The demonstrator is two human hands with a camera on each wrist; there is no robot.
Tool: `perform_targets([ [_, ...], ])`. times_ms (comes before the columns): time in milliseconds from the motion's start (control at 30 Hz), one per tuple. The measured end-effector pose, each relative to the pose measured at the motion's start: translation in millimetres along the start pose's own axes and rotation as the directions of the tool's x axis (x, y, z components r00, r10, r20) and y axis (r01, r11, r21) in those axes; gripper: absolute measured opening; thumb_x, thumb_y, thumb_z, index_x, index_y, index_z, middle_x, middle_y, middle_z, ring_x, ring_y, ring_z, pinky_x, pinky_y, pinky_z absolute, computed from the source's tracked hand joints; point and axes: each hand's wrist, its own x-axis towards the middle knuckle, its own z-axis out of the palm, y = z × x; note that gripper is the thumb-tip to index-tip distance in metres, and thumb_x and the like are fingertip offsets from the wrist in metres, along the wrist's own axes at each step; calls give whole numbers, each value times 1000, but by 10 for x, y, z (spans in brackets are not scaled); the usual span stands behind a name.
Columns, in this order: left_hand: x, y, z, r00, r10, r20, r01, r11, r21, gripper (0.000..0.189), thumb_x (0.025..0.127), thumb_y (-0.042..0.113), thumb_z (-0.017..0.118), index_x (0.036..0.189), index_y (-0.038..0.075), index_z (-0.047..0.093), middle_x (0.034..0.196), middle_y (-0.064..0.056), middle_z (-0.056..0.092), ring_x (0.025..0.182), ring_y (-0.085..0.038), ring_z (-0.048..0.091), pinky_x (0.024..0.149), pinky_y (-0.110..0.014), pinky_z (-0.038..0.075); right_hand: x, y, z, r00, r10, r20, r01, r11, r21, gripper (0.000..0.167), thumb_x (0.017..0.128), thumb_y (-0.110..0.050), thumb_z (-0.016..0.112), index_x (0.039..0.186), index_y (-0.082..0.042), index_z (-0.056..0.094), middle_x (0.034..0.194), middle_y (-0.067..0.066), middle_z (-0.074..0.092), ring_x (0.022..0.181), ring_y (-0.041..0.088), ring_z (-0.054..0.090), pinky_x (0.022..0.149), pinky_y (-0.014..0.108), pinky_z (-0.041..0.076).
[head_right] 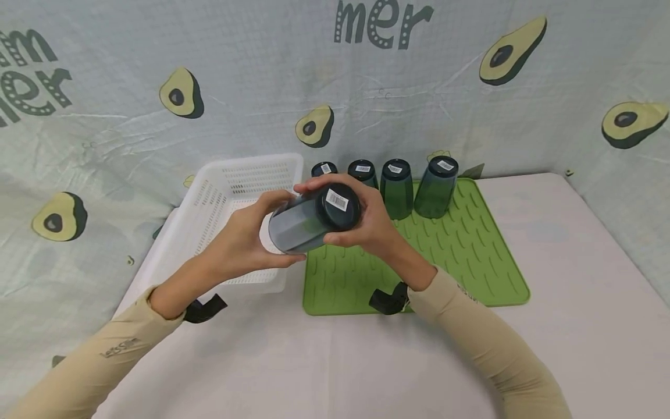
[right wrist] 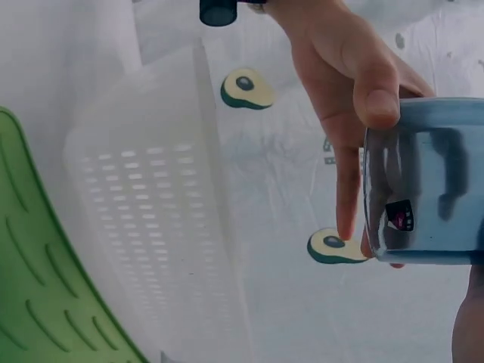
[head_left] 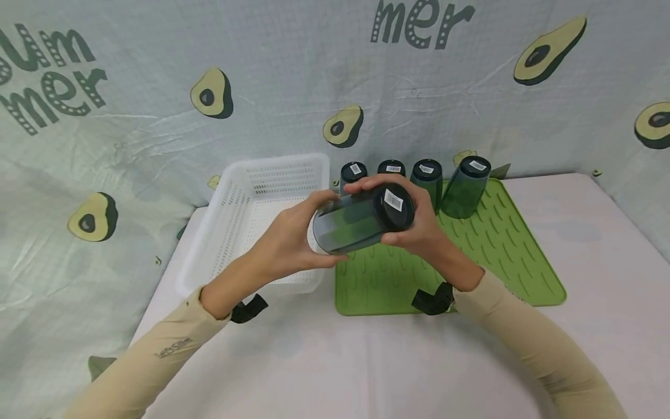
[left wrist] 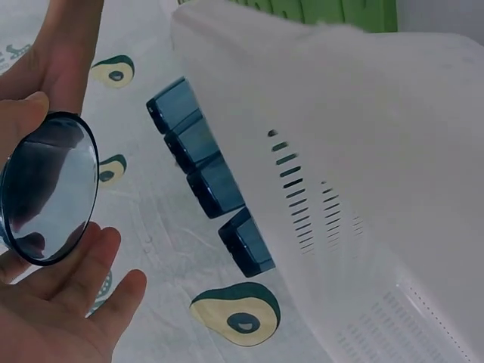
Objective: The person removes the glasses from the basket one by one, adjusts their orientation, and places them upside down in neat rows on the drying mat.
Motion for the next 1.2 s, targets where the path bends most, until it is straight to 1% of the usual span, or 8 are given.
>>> perform_targets([
  [133,-2,9,30,999,-41,32,41,999,-1,91,71,29,95,141,7,41,130,-10,62,108,-22,64,93,-39,55,3,-24,-4,1000,10,-8,-10,999,-49,54,81,-29,88,127,-9,67,126,13,67,124,29,61,103,40,51],
  [267,-2,18,49,998,-50,48,50,999,6,94,70,31,95,142,7,41,130,-10,62,110,-22,64,94,-39,55,-2,-41,-25,1000,8,-4,-8,996,-85,55,81,-31,88,127,-9,67,125,14,68,122,30,62,103,40,51],
  [467,20,24,58,996,-55,74,55,998,7,96,71,34,95,145,6,40,134,-10,61,113,-22,63,97,-39,54,-6,-77,-44,1000,23,-17,-24,998,-61,55,81,-28,89,126,-4,66,123,17,68,122,32,62,105,42,50],
  [700,15,-17,4,984,-96,149,88,994,59,102,75,38,92,155,7,38,151,-9,50,137,-25,50,113,-43,42,-4,-137,-83,1000,-17,-23,13,990,-140,56,81,-28,89,125,-1,67,120,17,70,117,32,65,103,42,50],
  [800,-36,-57,-34,988,-78,132,68,994,82,94,79,34,90,154,6,41,152,-11,50,141,-27,47,115,-44,41,-2,-176,-131,999,-23,-36,17,988,-155,57,81,-26,89,125,2,66,119,19,70,117,33,65,104,42,50],
  [1033,-168,-132,-70,999,24,49,-27,998,59,69,85,21,84,143,0,54,143,-16,59,132,-29,57,108,-43,48,-39,-214,-253,997,29,-71,-45,973,-227,58,80,-22,90,126,4,65,119,19,70,116,33,64,104,40,51],
  [1133,-219,-149,-82,999,23,27,-24,998,52,62,86,19,82,140,0,58,139,-15,62,129,-29,60,106,-42,50,-70,-210,-297,991,80,-104,-109,946,-307,60,79,-21,90,127,5,64,120,17,70,117,32,63,101,38,52],
  [1200,-251,-160,-92,1000,10,22,-11,999,48,58,87,18,81,138,1,60,137,-14,64,127,-28,61,105,-42,51,-92,-205,-318,982,130,-137,-170,923,-345,60,79,-14,89,128,7,62,121,16,69,118,32,62,100,36,53],
])
